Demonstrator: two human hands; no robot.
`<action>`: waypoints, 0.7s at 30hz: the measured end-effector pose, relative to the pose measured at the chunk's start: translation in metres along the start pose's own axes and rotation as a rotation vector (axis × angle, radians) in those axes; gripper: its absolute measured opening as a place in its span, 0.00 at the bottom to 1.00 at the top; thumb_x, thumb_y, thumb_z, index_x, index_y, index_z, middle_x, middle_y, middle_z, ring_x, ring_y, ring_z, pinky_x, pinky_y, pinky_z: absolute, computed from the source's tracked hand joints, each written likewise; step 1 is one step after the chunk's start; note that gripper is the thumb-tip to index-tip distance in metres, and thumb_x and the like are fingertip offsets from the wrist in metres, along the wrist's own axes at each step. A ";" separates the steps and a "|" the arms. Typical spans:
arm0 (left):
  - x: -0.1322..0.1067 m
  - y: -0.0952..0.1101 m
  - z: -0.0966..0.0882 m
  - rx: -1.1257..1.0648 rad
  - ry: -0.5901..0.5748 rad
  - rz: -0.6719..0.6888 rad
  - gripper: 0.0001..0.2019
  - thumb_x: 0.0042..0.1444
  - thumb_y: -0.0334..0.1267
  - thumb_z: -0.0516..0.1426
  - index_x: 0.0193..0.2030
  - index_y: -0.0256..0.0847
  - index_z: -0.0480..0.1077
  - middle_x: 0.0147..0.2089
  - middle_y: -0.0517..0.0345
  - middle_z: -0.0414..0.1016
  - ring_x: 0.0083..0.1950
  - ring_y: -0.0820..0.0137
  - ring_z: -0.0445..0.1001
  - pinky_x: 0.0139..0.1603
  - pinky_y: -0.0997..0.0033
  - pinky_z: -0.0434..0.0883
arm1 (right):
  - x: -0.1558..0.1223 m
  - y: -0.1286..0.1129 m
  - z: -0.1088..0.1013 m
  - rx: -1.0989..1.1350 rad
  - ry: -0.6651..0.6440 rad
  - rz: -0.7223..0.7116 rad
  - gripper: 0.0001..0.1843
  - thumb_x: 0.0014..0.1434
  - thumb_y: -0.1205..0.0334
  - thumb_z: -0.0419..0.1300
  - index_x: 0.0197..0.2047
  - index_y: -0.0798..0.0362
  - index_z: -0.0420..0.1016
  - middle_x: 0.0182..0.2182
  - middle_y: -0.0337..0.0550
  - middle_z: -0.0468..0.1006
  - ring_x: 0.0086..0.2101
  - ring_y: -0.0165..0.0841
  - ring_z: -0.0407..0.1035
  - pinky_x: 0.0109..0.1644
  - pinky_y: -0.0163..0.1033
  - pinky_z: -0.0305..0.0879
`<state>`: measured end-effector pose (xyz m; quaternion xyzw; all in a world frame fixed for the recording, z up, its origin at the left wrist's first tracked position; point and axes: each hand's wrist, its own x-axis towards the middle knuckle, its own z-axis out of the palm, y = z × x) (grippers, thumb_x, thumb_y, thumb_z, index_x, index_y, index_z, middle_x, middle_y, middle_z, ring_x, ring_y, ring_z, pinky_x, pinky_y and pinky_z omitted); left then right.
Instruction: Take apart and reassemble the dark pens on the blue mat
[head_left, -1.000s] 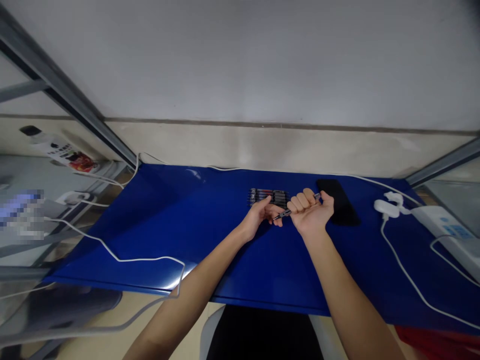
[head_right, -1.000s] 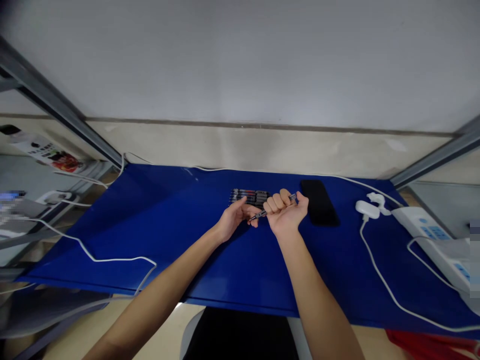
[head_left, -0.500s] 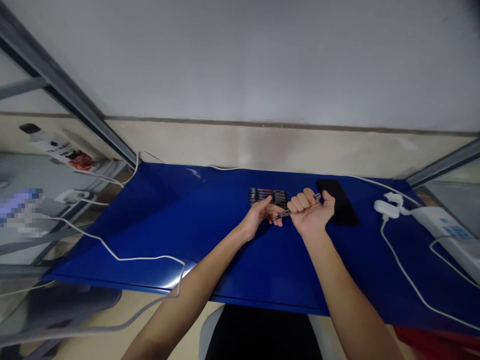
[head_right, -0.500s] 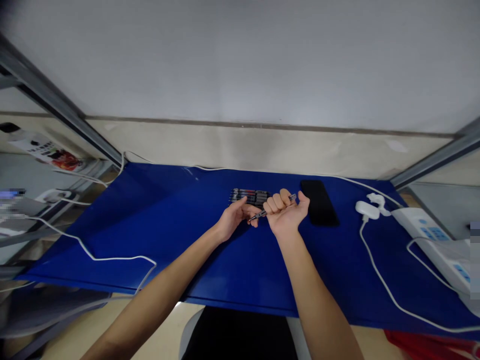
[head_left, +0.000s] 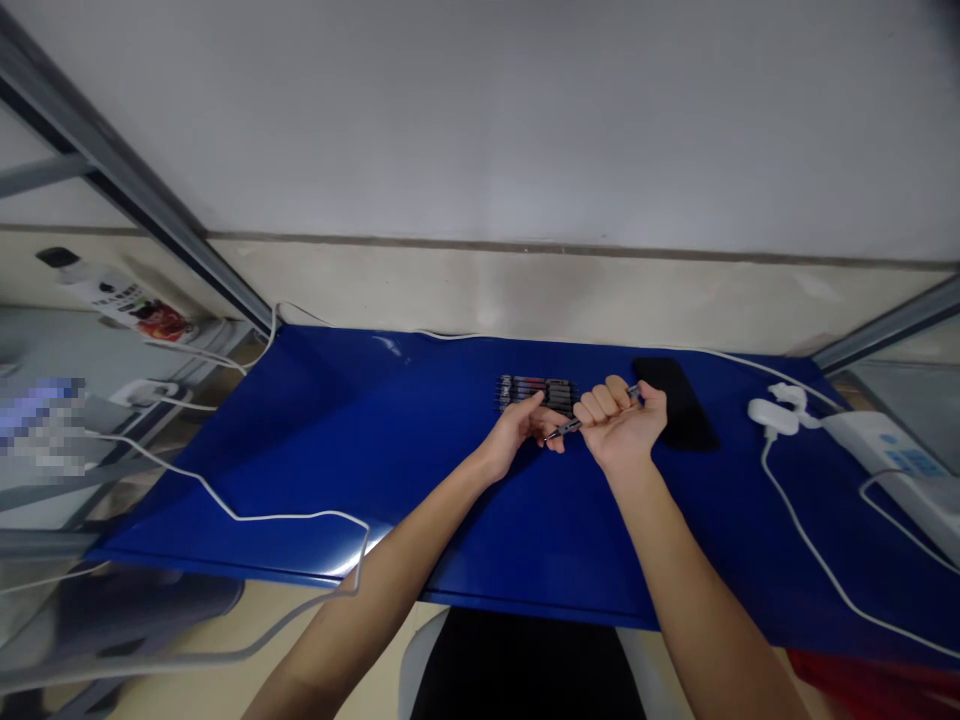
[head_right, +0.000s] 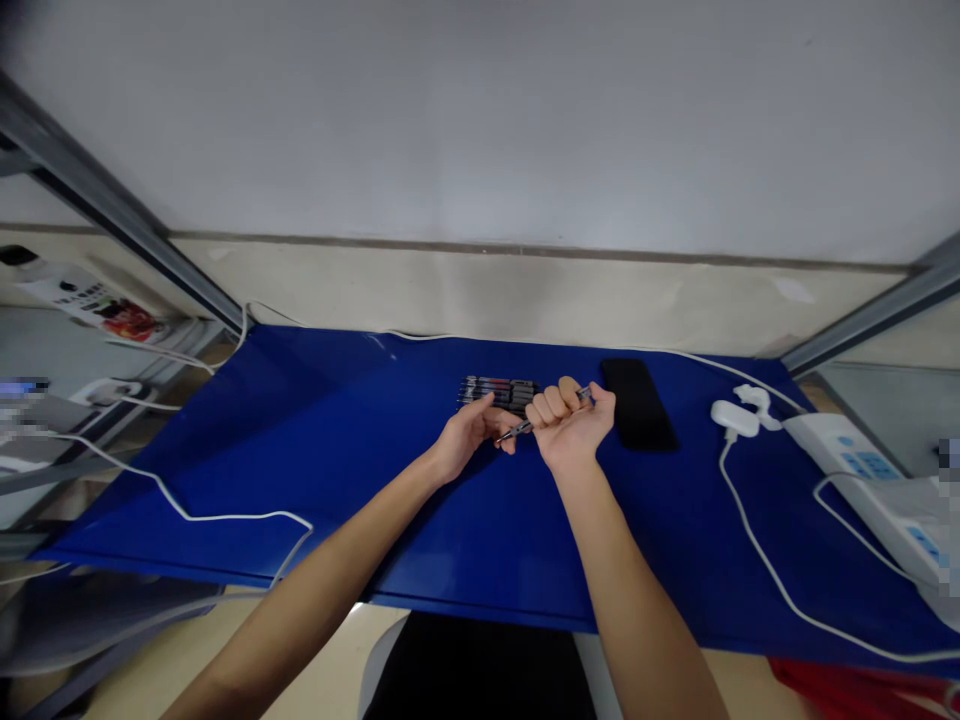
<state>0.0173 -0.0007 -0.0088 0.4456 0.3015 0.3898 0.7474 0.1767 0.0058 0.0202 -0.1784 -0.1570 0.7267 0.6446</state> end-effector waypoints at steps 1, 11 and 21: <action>0.000 0.000 0.000 -0.001 -0.001 -0.001 0.32 0.62 0.57 0.45 0.35 0.29 0.78 0.26 0.46 0.76 0.28 0.67 0.70 0.35 0.67 0.61 | 0.000 0.000 0.000 -0.005 -0.008 0.001 0.22 0.51 0.53 0.52 0.22 0.49 0.38 0.16 0.30 0.39 0.17 0.27 0.36 0.20 0.37 0.41; 0.000 -0.001 -0.001 -0.003 -0.015 0.005 0.31 0.63 0.56 0.45 0.35 0.30 0.78 0.27 0.46 0.76 0.29 0.67 0.70 0.35 0.67 0.61 | 0.000 0.000 0.000 -0.014 -0.023 0.010 0.23 0.49 0.52 0.54 0.22 0.49 0.38 0.15 0.30 0.40 0.17 0.26 0.37 0.19 0.37 0.43; 0.002 -0.003 -0.001 -0.013 0.000 -0.011 0.31 0.61 0.58 0.46 0.37 0.29 0.77 0.27 0.46 0.76 0.29 0.67 0.70 0.35 0.67 0.62 | 0.000 0.000 0.000 -0.022 0.000 -0.009 0.24 0.51 0.51 0.54 0.23 0.49 0.38 0.15 0.30 0.41 0.17 0.26 0.39 0.19 0.36 0.45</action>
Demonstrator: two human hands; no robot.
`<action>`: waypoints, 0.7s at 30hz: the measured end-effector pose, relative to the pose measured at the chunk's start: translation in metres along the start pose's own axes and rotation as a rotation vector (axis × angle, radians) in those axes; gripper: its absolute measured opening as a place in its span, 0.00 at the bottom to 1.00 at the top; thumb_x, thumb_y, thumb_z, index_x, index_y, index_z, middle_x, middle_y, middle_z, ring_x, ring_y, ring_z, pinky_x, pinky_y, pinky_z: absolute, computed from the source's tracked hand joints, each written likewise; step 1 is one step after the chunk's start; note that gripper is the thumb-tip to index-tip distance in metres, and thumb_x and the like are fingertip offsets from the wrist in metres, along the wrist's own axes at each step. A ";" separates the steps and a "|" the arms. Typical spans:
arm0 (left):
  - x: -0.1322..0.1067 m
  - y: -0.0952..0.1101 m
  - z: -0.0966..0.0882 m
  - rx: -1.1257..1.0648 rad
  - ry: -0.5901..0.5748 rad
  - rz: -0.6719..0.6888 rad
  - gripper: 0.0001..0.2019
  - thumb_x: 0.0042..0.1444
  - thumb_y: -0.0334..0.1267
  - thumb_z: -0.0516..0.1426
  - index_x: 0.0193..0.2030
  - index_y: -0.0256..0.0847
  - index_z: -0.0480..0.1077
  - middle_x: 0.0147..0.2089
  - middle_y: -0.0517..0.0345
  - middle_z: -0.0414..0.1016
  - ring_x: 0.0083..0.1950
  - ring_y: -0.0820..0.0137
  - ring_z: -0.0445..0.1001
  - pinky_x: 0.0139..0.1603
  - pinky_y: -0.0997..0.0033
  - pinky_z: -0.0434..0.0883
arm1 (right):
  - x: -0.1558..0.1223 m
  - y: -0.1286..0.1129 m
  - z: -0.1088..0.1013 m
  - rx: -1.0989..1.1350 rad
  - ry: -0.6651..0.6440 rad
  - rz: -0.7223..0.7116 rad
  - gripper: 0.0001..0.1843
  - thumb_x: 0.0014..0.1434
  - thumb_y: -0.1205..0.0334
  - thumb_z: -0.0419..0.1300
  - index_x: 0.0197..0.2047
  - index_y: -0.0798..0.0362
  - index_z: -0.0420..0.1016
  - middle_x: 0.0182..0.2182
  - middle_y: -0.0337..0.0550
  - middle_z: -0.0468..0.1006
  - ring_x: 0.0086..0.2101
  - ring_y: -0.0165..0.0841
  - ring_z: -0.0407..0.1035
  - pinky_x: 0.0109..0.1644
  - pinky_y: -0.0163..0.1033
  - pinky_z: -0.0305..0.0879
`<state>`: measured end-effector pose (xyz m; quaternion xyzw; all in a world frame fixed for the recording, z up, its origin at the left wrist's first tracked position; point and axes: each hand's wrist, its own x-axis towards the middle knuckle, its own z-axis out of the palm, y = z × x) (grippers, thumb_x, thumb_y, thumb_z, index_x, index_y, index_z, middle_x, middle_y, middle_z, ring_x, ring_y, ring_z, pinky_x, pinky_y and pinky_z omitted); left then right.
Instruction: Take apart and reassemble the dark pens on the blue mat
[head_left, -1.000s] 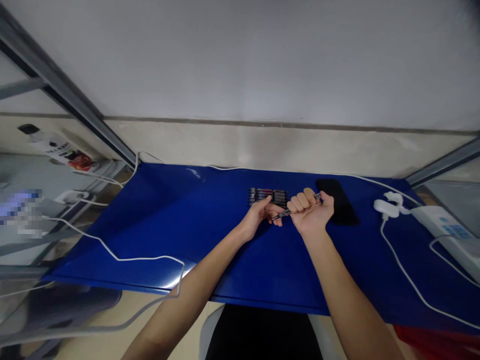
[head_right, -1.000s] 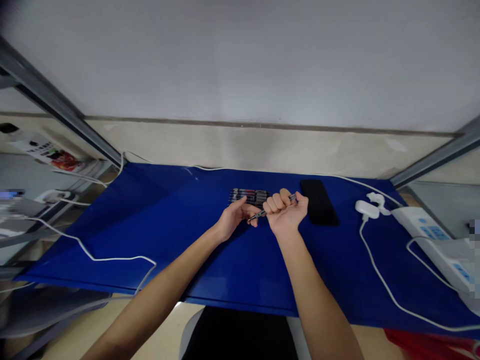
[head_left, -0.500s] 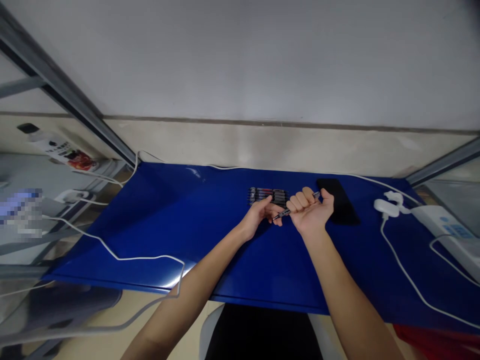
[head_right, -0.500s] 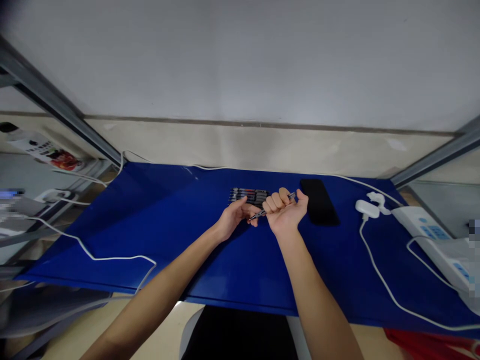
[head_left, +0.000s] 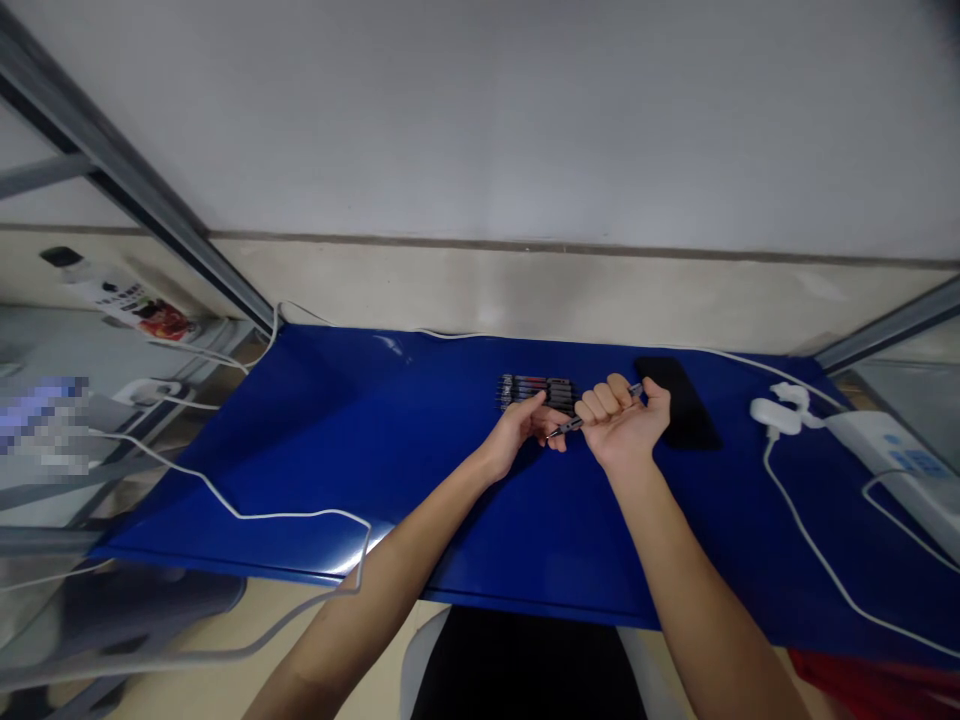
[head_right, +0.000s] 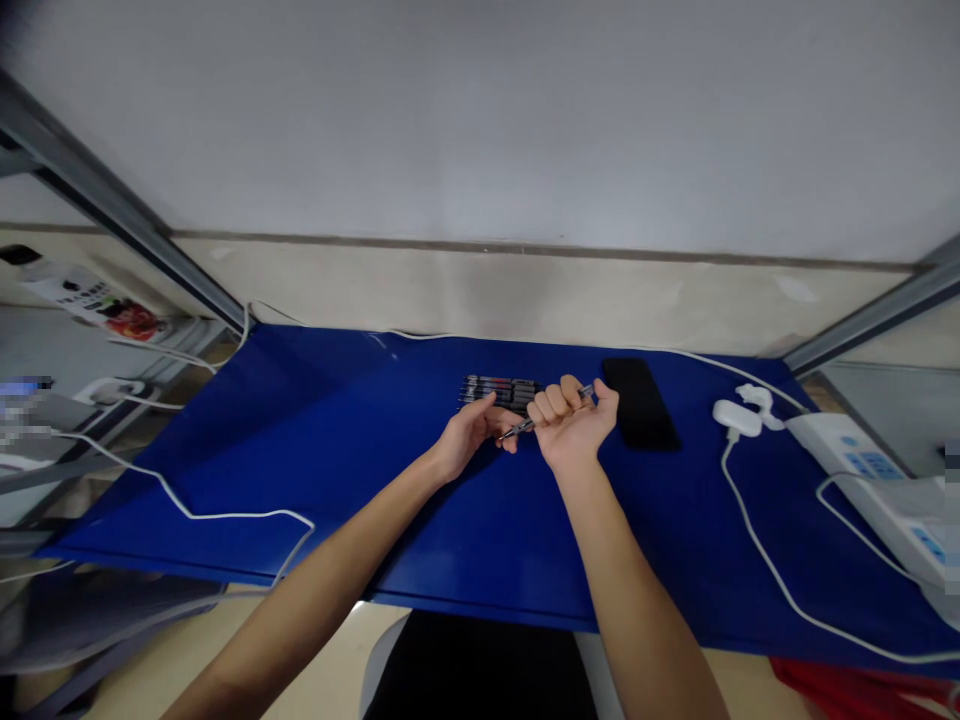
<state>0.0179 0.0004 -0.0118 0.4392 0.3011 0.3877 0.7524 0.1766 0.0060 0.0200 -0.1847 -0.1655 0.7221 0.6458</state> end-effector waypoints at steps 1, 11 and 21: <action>0.000 0.000 0.000 -0.004 -0.001 -0.001 0.31 0.61 0.58 0.46 0.37 0.29 0.77 0.27 0.46 0.76 0.29 0.67 0.71 0.35 0.67 0.62 | 0.000 0.000 0.000 -0.006 -0.003 0.003 0.24 0.51 0.51 0.54 0.22 0.50 0.38 0.15 0.30 0.41 0.17 0.26 0.38 0.19 0.36 0.45; 0.000 0.000 0.000 0.017 -0.006 0.004 0.31 0.62 0.57 0.45 0.37 0.30 0.77 0.27 0.47 0.76 0.29 0.67 0.71 0.35 0.68 0.61 | -0.001 -0.002 0.003 -0.023 0.017 0.010 0.26 0.54 0.44 0.52 0.22 0.49 0.40 0.14 0.30 0.43 0.16 0.26 0.40 0.19 0.36 0.46; 0.000 -0.001 -0.001 0.009 -0.003 0.003 0.31 0.62 0.57 0.45 0.37 0.30 0.77 0.27 0.46 0.76 0.29 0.67 0.71 0.35 0.68 0.61 | 0.001 -0.001 0.000 -0.022 0.008 0.013 0.25 0.54 0.46 0.53 0.21 0.49 0.40 0.14 0.30 0.42 0.16 0.26 0.39 0.18 0.36 0.46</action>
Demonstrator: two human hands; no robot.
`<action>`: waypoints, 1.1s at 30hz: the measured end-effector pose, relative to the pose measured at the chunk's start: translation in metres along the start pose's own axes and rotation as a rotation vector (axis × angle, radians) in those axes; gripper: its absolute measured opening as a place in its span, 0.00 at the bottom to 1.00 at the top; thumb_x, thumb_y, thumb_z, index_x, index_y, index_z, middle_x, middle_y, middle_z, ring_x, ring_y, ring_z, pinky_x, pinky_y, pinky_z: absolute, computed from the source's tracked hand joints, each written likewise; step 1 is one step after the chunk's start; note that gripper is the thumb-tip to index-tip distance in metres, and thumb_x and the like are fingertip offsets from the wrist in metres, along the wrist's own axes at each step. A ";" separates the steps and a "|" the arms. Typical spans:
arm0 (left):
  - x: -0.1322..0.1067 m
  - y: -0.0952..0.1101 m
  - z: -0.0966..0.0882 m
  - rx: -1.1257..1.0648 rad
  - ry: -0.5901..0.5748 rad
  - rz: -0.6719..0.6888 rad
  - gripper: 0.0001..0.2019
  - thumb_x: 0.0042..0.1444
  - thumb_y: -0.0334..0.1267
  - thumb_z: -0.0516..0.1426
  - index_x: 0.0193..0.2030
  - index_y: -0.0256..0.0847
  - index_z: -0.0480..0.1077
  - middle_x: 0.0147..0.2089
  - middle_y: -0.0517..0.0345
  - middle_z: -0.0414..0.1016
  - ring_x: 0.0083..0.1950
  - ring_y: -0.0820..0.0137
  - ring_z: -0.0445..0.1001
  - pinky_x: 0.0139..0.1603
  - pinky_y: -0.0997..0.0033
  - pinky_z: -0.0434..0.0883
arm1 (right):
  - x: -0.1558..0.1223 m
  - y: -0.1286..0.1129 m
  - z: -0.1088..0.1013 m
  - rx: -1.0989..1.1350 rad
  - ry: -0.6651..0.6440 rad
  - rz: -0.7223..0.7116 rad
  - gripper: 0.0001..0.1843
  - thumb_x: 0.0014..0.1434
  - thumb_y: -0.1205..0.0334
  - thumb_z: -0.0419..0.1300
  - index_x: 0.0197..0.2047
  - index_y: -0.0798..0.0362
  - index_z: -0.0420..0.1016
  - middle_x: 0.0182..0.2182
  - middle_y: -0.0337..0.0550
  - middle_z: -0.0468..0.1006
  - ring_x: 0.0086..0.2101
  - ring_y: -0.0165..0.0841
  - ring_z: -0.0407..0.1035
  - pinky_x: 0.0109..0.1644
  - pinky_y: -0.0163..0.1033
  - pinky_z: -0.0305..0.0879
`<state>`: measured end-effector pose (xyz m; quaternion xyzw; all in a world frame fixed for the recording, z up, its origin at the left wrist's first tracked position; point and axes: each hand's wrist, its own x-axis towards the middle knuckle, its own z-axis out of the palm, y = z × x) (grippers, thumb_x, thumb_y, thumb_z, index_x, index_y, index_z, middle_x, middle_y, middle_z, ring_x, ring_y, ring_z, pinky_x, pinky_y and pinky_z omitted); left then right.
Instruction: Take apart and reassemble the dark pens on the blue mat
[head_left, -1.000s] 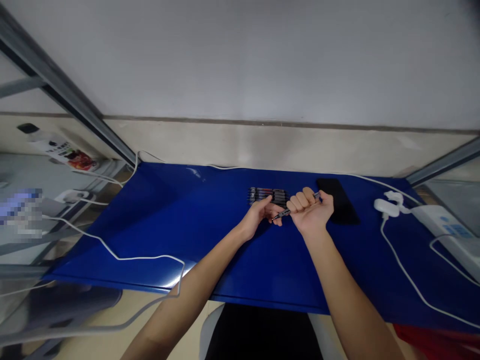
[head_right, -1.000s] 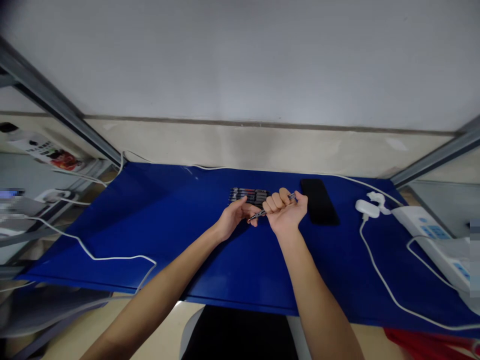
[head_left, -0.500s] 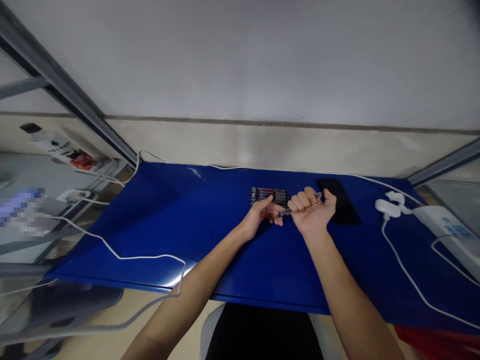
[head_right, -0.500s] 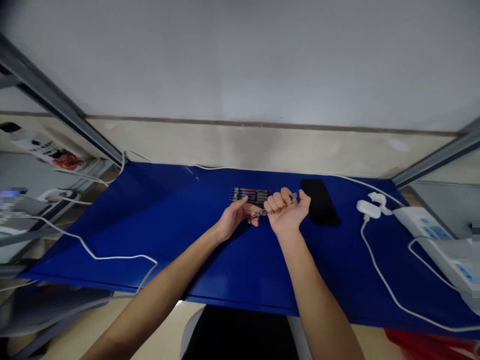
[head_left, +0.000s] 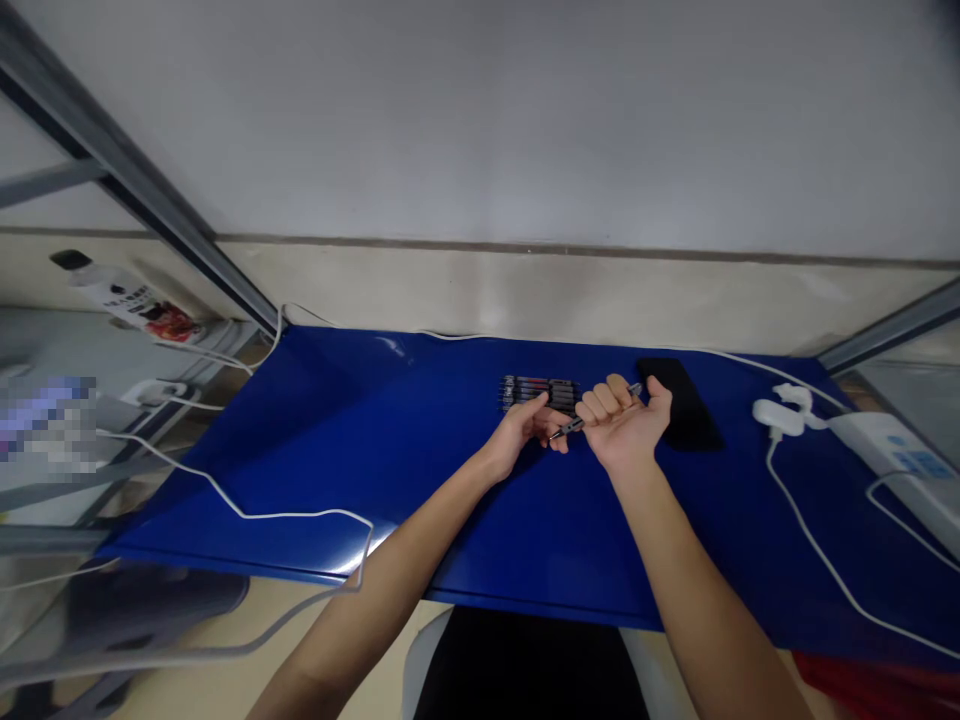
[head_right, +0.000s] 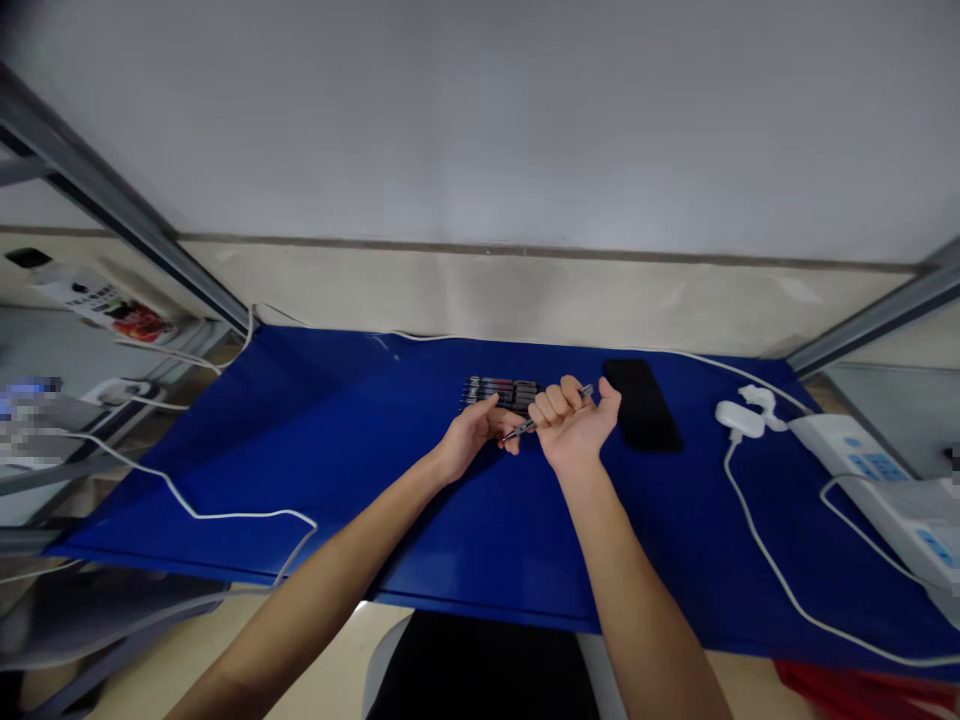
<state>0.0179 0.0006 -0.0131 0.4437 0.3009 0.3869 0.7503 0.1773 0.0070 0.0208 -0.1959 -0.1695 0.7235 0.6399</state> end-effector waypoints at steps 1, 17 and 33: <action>0.000 0.000 0.000 -0.001 0.000 0.004 0.31 0.62 0.57 0.45 0.37 0.30 0.77 0.27 0.46 0.76 0.28 0.67 0.71 0.35 0.68 0.61 | 0.000 0.000 0.000 -0.001 -0.001 0.004 0.25 0.54 0.47 0.53 0.21 0.49 0.40 0.14 0.30 0.42 0.16 0.26 0.39 0.18 0.36 0.46; 0.000 0.002 0.002 0.029 0.019 -0.003 0.31 0.61 0.58 0.46 0.36 0.30 0.77 0.26 0.46 0.76 0.28 0.67 0.71 0.35 0.67 0.61 | -0.001 -0.001 -0.001 -0.020 -0.031 0.005 0.26 0.53 0.47 0.54 0.21 0.50 0.40 0.14 0.30 0.43 0.16 0.26 0.41 0.19 0.35 0.47; -0.001 0.004 0.002 0.029 0.019 -0.011 0.32 0.59 0.60 0.46 0.37 0.30 0.77 0.26 0.46 0.75 0.29 0.67 0.71 0.35 0.67 0.61 | 0.000 0.000 0.000 -0.007 -0.030 0.000 0.28 0.54 0.44 0.55 0.21 0.50 0.40 0.14 0.31 0.45 0.16 0.26 0.43 0.19 0.36 0.49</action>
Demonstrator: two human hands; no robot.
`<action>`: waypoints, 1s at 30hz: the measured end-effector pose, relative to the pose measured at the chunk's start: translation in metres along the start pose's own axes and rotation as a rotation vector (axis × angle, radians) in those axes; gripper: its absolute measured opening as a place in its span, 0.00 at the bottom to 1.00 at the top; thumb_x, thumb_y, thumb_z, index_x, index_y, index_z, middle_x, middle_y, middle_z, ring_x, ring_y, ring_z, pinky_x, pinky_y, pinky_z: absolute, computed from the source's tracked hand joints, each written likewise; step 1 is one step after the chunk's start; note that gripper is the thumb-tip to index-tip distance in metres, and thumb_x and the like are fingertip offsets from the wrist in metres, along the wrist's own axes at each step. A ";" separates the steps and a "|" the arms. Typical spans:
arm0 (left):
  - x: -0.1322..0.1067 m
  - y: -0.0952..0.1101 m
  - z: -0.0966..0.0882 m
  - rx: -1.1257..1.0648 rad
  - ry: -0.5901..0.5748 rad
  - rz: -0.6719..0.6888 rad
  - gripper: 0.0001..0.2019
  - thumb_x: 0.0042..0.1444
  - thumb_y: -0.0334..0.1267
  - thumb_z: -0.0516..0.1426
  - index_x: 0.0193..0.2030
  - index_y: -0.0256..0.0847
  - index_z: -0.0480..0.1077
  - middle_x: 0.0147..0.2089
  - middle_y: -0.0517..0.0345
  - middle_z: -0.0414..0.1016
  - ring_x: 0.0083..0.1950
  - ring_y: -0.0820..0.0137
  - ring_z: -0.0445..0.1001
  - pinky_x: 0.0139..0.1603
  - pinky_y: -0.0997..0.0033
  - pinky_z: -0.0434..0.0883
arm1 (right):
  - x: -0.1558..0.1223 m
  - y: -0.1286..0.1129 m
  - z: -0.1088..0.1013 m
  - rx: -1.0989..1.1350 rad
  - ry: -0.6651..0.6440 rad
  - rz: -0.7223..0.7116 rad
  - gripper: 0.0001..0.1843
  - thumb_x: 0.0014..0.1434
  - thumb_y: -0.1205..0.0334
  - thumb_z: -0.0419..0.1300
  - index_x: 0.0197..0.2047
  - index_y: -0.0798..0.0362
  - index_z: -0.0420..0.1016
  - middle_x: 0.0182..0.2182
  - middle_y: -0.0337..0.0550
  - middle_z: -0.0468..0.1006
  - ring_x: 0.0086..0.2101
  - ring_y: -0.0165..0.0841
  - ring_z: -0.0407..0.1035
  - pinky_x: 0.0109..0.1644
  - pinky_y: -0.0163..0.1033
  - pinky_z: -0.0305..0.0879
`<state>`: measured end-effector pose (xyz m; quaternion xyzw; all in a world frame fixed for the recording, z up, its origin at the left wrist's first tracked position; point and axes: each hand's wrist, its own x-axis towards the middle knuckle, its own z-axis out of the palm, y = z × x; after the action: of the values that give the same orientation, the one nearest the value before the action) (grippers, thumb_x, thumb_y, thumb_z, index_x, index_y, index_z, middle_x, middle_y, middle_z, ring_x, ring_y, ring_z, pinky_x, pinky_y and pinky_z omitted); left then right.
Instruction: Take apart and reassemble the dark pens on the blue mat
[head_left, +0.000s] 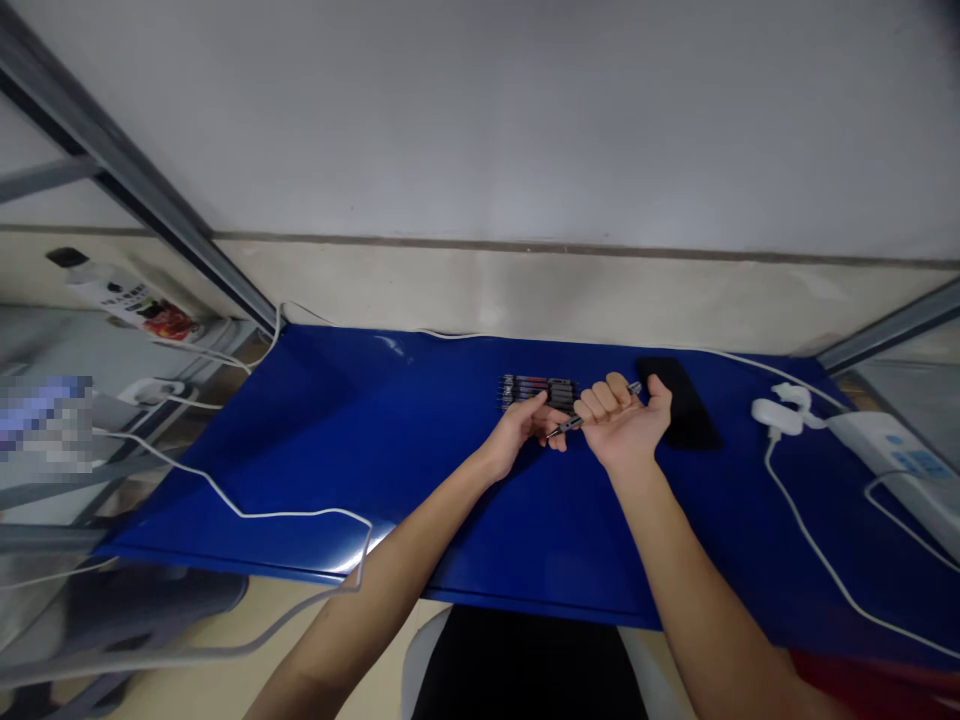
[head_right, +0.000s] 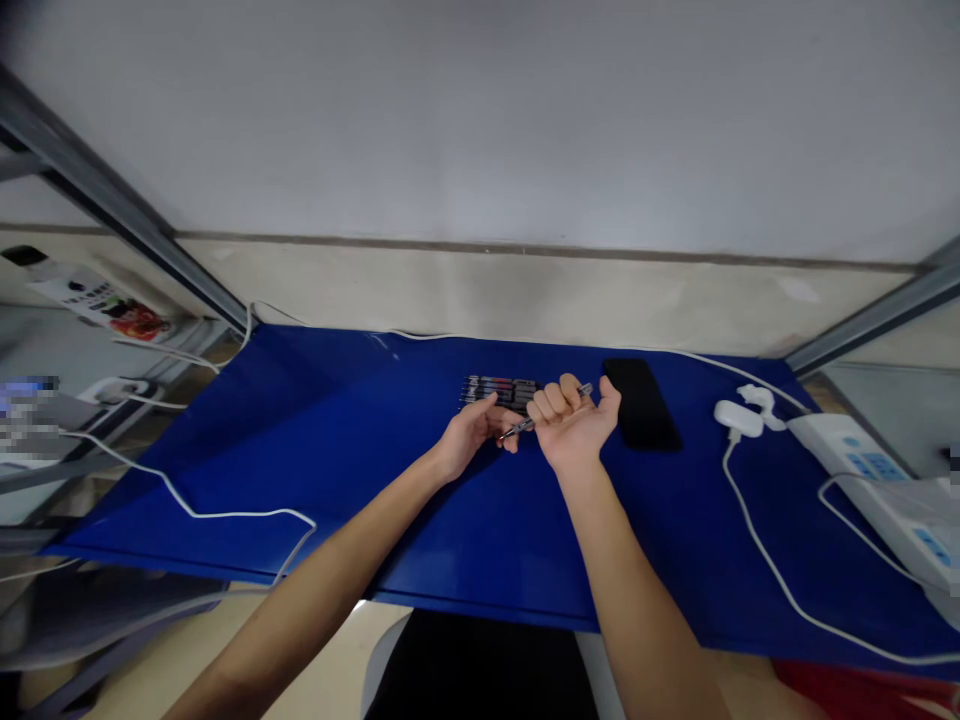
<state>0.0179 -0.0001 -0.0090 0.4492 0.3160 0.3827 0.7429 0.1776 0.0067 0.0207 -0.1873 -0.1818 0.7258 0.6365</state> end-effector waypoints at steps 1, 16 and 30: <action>0.000 0.000 0.000 0.001 -0.001 0.002 0.32 0.59 0.60 0.46 0.36 0.30 0.77 0.26 0.46 0.75 0.29 0.67 0.71 0.35 0.67 0.61 | 0.000 0.000 0.000 -0.004 -0.005 0.005 0.28 0.54 0.45 0.55 0.21 0.50 0.40 0.14 0.30 0.45 0.16 0.26 0.42 0.19 0.36 0.49; -0.003 0.003 0.003 0.120 0.001 0.091 0.24 0.59 0.54 0.55 0.30 0.32 0.76 0.25 0.52 0.74 0.28 0.71 0.69 0.34 0.70 0.61 | 0.000 0.000 0.004 0.001 0.006 -0.006 0.26 0.57 0.44 0.53 0.21 0.50 0.43 0.14 0.31 0.46 0.16 0.26 0.43 0.18 0.35 0.48; 0.002 0.032 -0.042 -0.308 0.485 0.324 0.13 0.50 0.44 0.67 0.35 0.34 0.77 0.23 0.64 0.67 0.26 0.81 0.66 0.33 0.79 0.65 | 0.003 0.031 0.004 -1.220 -0.082 -0.417 0.22 0.68 0.47 0.48 0.32 0.51 0.74 0.30 0.44 0.77 0.30 0.34 0.71 0.38 0.40 0.67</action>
<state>-0.0246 0.0299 0.0031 0.2716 0.3464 0.6349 0.6349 0.1484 0.0057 0.0088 -0.4482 -0.6187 0.3596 0.5358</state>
